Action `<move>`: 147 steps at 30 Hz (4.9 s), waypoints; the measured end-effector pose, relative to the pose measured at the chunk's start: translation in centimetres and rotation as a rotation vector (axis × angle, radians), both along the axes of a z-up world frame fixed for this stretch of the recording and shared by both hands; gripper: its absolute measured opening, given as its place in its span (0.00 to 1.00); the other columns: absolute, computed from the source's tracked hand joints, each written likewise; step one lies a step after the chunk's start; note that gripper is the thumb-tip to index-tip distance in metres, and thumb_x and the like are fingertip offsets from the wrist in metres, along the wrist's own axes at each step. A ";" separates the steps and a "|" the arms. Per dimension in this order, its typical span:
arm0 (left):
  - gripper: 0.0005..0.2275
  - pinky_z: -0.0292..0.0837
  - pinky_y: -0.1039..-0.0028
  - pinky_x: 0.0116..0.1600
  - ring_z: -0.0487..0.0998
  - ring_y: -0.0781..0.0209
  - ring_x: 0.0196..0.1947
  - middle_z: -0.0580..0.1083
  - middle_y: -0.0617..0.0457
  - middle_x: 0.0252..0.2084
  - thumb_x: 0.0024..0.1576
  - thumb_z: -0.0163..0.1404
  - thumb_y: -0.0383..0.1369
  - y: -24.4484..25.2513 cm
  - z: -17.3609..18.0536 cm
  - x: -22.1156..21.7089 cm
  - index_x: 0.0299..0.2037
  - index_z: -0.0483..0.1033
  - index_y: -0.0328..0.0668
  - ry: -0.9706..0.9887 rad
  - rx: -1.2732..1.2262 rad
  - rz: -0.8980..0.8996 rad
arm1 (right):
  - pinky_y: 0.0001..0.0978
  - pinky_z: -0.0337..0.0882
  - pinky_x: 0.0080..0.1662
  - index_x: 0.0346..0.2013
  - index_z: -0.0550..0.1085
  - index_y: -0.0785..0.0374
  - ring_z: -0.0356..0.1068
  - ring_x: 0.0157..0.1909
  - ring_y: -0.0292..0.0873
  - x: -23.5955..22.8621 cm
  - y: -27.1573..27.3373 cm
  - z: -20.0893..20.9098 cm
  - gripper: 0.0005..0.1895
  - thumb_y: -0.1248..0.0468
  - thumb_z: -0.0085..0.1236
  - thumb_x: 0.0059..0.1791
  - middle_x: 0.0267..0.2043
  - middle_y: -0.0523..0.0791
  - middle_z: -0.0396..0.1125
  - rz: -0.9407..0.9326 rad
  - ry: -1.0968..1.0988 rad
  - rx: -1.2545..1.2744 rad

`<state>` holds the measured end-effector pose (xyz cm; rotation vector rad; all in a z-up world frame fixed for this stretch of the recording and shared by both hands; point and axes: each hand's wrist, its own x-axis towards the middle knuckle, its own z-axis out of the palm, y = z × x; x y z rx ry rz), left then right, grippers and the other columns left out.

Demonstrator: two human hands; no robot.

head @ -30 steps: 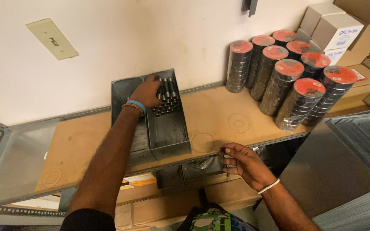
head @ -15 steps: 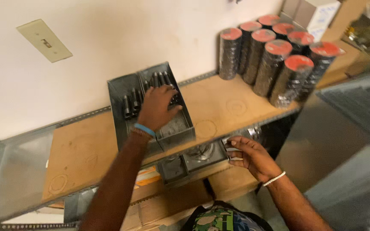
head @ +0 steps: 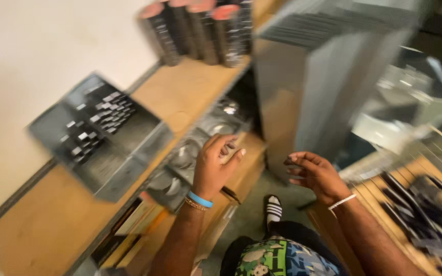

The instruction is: The person repeatedly picks up small cylindrical metal parts from a wire basket and places them into a metal tray on a shelf. The action is performed one at a time in a repetitive loop.

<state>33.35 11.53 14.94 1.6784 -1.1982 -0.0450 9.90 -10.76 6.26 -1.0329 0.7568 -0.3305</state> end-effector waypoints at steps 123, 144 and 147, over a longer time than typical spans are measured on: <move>0.17 0.82 0.48 0.62 0.90 0.36 0.51 0.86 0.39 0.49 0.64 0.69 0.37 3.8 -3.6 6.9 0.61 0.86 0.39 0.201 0.123 0.181 | 0.37 0.78 0.54 0.61 0.82 0.61 0.81 0.49 0.42 8.9 -1.3 -1.9 0.20 0.60 0.74 0.55 0.46 0.45 0.80 0.008 0.010 -0.170; 0.26 0.84 0.56 0.57 0.91 0.46 0.49 0.89 0.44 0.46 0.59 0.69 0.37 -11.9 -12.2 -11.5 0.68 0.82 0.45 0.193 0.396 -0.201 | 0.57 0.75 0.69 0.71 0.81 0.52 0.80 0.66 0.60 -36.6 -8.1 -13.6 0.32 0.51 0.79 0.53 0.58 0.51 0.83 -0.451 0.819 -0.657; 0.27 0.83 0.52 0.59 0.90 0.39 0.52 0.88 0.37 0.49 0.60 0.69 0.37 -13.9 -13.7 -15.0 0.69 0.80 0.37 0.198 0.421 -0.204 | 0.61 0.74 0.72 0.70 0.80 0.55 0.77 0.69 0.66 -42.7 -8.7 -15.8 0.34 0.45 0.78 0.53 0.64 0.56 0.80 -0.411 0.968 -0.720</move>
